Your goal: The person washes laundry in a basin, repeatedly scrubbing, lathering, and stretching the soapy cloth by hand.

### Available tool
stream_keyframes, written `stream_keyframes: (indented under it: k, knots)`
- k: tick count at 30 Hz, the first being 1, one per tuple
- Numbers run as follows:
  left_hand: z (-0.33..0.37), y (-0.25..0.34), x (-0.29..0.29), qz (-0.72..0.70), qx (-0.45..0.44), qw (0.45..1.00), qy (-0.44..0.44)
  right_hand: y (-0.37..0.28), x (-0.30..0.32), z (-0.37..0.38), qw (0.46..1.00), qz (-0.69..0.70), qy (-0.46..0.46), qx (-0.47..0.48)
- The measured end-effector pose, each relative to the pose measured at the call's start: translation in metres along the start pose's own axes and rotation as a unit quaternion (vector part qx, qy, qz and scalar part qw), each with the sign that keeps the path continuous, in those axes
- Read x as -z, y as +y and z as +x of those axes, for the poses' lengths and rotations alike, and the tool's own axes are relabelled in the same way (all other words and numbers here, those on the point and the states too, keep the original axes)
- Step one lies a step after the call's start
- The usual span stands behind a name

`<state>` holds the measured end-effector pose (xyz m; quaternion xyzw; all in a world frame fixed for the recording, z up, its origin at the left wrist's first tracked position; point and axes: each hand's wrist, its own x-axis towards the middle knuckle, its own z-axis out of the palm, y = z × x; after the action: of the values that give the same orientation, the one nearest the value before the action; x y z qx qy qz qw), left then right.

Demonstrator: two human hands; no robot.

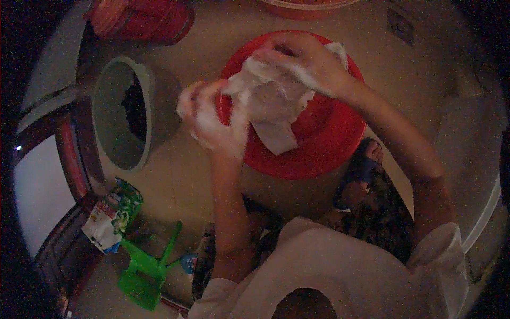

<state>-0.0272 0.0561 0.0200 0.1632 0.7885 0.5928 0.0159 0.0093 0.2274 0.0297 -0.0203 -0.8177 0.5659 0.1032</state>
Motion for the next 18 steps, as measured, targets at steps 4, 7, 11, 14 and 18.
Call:
stream_keyframes:
  k: [4, 7, 11, 14, 18]
  knots:
    - [-0.023, 0.018, -0.019, -0.272, 0.266, 0.918, -0.115, -0.016, -0.012, -0.002, 0.974, -0.227, -0.027, -0.006]
    - [-0.013, 0.012, -0.022, -0.419, 0.360, 0.826, -0.116, -0.022, -0.024, -0.029, 0.941, -0.307, -0.072, 0.119]
    - [0.003, -0.011, -0.010, -0.395, 0.331, 0.853, -0.080, -0.005, -0.008, -0.038, 0.965, -0.183, -0.083, 0.170]
    - [0.014, 0.004, -0.009, -0.412, 0.314, 0.854, -0.046, 0.032, 0.027, -0.025, 0.991, -0.099, -0.079, -0.037]
    - [0.008, 0.005, 0.001, -0.297, 0.256, 0.919, -0.040, 0.055, 0.007, -0.027, 0.988, 0.086, -0.124, -0.034]
